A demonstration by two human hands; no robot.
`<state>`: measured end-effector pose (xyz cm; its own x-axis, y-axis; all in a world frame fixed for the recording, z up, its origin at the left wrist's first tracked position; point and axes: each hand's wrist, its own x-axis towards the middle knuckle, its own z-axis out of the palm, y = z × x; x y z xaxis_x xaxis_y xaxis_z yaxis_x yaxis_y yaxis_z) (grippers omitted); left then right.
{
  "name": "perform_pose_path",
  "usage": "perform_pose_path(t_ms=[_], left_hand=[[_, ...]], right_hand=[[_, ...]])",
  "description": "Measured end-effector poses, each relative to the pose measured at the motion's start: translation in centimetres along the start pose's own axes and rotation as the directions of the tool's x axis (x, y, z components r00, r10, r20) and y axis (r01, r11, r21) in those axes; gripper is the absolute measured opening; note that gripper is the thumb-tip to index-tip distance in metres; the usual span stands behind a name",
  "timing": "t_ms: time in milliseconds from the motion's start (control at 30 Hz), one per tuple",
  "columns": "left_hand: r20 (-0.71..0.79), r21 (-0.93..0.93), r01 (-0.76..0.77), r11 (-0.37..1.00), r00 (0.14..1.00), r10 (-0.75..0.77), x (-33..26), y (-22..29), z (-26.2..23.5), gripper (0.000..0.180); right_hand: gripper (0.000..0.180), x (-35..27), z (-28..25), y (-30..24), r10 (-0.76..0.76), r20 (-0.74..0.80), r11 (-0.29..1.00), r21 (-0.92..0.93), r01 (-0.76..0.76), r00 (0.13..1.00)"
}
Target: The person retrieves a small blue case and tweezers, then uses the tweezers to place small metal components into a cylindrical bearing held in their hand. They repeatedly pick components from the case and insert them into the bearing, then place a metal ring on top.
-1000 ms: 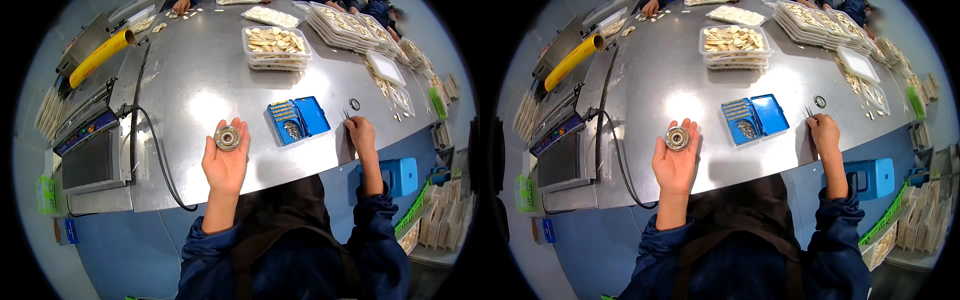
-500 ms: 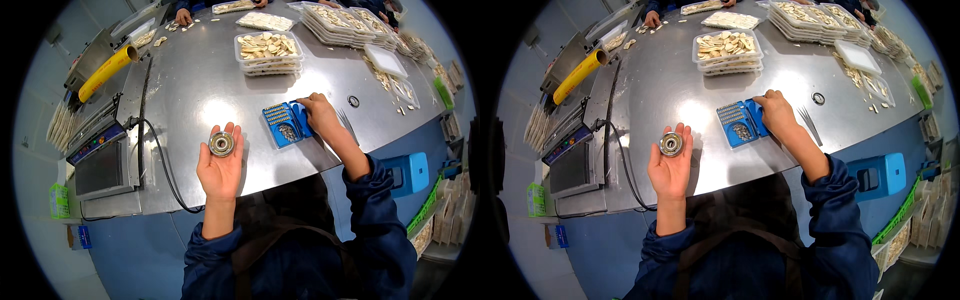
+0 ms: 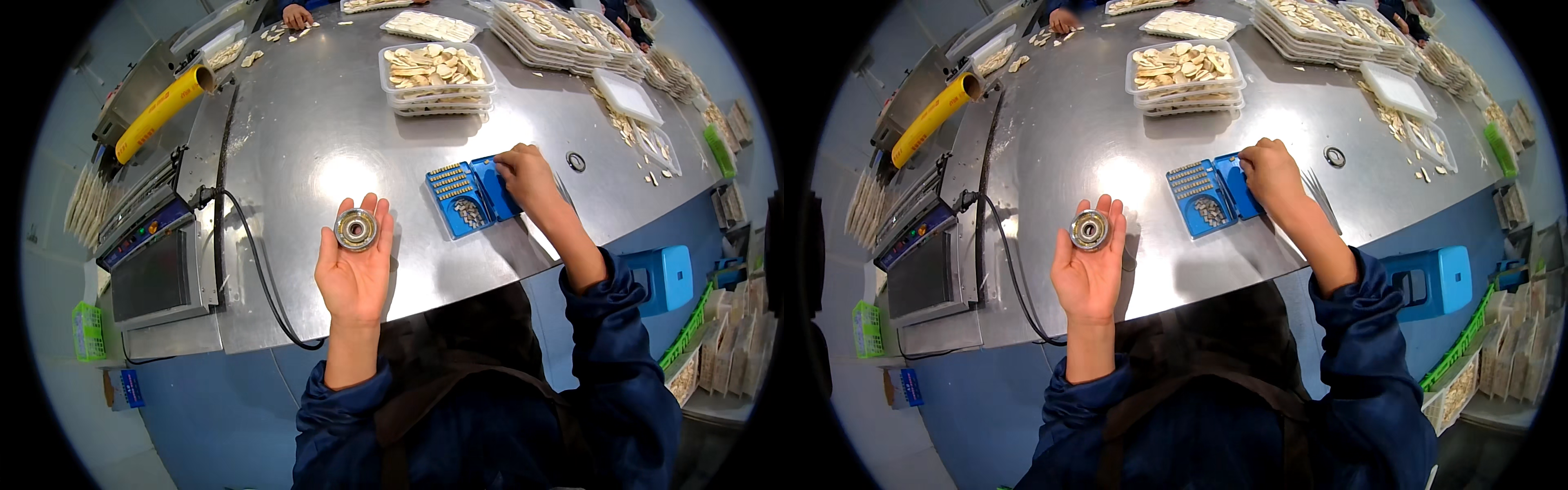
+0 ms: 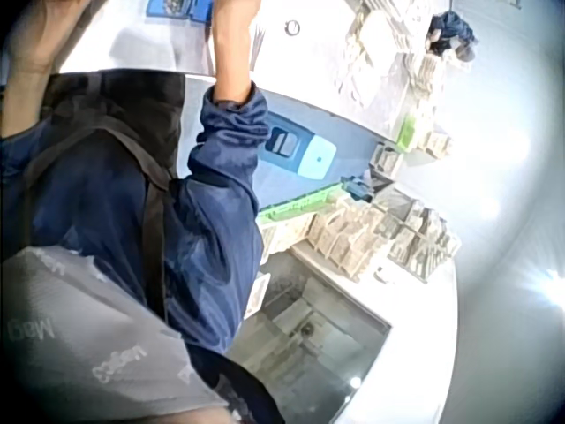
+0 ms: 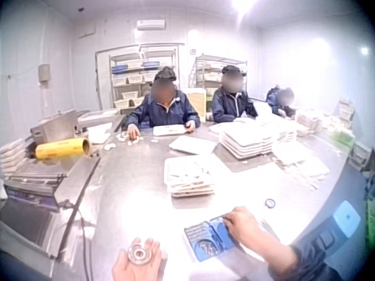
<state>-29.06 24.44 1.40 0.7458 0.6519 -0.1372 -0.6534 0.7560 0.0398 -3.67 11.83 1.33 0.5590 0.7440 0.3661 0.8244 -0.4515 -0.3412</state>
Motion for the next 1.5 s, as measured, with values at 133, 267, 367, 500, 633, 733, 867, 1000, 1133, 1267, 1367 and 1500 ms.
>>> perform_pose_path(t_ms=[133,267,367,500,633,733,867,1000,1133,1267,1367,1500], left_hand=[[-0.003,0.021,0.001,1.0,1.0,-0.001,-0.1,0.1,0.1,0.044],[0.008,0.025,-0.009,1.0,1.0,0.009,-0.2,0.3,-0.2,0.044],[0.013,0.014,-0.015,1.0,1.0,0.015,-0.2,0.4,-0.2,0.043],[0.014,0.004,-0.01,1.0,1.0,0.01,-0.3,0.2,0.0,0.043],[0.014,-0.001,0.0,1.0,1.0,0.0,-0.3,0.2,-0.1,0.043],[0.029,-0.008,-0.008,1.0,1.0,0.008,-0.4,0.3,-0.1,0.043],[0.039,-0.035,-0.025,0.999,0.999,0.026,-0.8,0.3,0.0,0.044],[0.05,-0.007,0.005,1.0,0.999,-0.004,-0.8,-0.4,0.5,0.044],[0.036,0.03,0.009,0.999,0.999,-0.011,-1.2,-1.4,1.1,0.043],[0.038,0.065,0.001,0.998,0.999,-0.003,-1.8,-1.6,1.2,0.042],[0.057,0.095,-0.004,0.995,0.998,-0.001,-2.1,-1.6,1.1,0.043],[0.058,0.086,-0.004,0.996,0.998,-0.001,-2.5,-1.7,1.3,0.043]], right_hand=[[0.011,0.5,1.0,-0.4,-0.006,0.007,0.999,-0.044,0.006,1.0],[0.011,0.8,0.8,-1.0,-0.006,0.041,0.995,-0.095,0.01,0.999],[0.01,0.5,0.1,-1.4,0.02,0.066,0.996,-0.084,-0.015,0.998],[0.008,0.7,0.5,-0.5,-0.035,0.05,0.997,-0.063,0.039,0.998],[0.008,0.7,0.7,-0.2,-0.059,0.094,0.992,-0.108,0.07,0.994],[0.01,0.4,0.0,-0.5,-0.096,0.025,0.988,-0.12,0.099,0.995],[0.01,-1.5,-3.4,-4.9,0.183,0.12,0.887,0.409,-0.216,0.976],[0.007,-5.3,-4.3,-9.9,0.068,0.124,0.74,0.66,-0.134,0.99],[0.012,-7.8,-3.4,-13.3,0.011,0.082,0.654,0.753,-0.069,0.997],[0.014,-8.7,-2.8,-14.8,-0.07,0.001,0.656,0.753,0.045,0.998],[0.015,-9.3,-1.8,-15.3,-0.044,-0.056,0.634,0.77,0.071,0.997],[0.013,-9.6,-1.8,-15.6,-0.105,-0.098,0.69,0.709,0.143,0.99]])
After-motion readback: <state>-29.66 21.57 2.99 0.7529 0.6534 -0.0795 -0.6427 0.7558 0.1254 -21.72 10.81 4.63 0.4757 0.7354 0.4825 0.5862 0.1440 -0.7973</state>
